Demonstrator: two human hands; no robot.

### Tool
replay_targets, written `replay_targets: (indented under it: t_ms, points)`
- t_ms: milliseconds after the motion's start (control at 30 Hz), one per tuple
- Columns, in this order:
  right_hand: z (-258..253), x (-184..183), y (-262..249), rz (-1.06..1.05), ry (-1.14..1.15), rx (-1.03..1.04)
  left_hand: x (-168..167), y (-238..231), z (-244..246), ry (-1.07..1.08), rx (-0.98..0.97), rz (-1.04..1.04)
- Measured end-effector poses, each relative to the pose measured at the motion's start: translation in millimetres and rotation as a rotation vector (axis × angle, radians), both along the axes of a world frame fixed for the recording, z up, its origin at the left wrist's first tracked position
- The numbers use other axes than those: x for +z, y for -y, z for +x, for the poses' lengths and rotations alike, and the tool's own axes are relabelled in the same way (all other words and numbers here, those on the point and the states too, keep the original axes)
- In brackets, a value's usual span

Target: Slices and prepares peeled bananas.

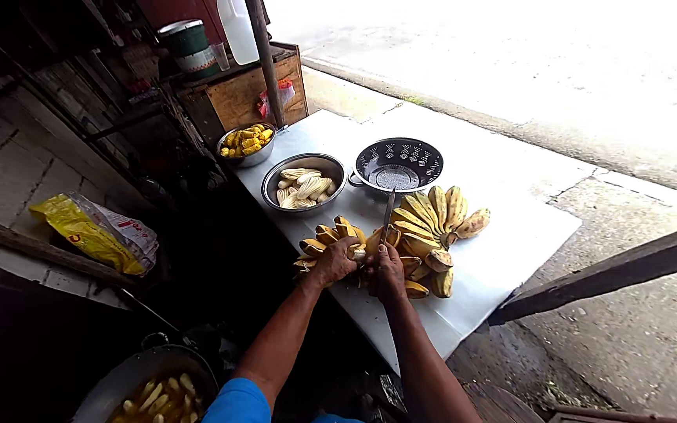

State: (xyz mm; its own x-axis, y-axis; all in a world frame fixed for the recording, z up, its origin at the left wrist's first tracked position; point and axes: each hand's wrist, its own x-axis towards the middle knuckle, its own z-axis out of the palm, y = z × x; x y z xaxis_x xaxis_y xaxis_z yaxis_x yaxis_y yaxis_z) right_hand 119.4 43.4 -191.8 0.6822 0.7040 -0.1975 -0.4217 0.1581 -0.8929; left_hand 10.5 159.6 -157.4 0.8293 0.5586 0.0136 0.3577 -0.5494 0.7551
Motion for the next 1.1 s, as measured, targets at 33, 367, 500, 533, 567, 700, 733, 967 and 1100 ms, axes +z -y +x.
replay_targets:
  t_ms: [33,367,500,533,567,700,733,967,1100]
  points:
    - [-0.2,0.2,2.5,-0.006,0.002,-0.007,-0.9,1.8,-1.8,0.003,-0.016,0.015]
    - [-4.2,-17.9,11.4,-0.135,0.566,0.15,2.8,8.9,-4.0,0.137,0.082,-0.412]
    - [0.9,-19.4,16.9,-0.219,0.664,0.185,6.2,30.2,-13.2,-0.035,-0.003,-0.2]
    - [-0.2,-19.1,20.1,-0.195,0.635,0.193,5.9,37.2,-16.2,-0.042,-0.006,-0.161]
    - [-2.3,-17.2,24.8,-0.164,0.586,0.202,4.4,44.3,-20.2,-0.012,0.0,-0.156]
    - [-16.1,1.7,51.2,-0.034,0.35,0.199,-18.2,91.3,-40.7,0.397,0.278,-0.504]
    - [-19.6,7.1,56.8,0.003,0.3,0.197,-19.3,105.0,-45.2,0.429,0.413,-0.688]
    - [-50.1,27.7,84.1,0.168,0.288,0.33,-4.4,122.7,-53.2,0.495,0.54,-1.52]
    - [-47.0,64.1,91.6,0.184,0.258,0.346,-1.0,107.6,-52.9,0.675,0.608,-1.492]
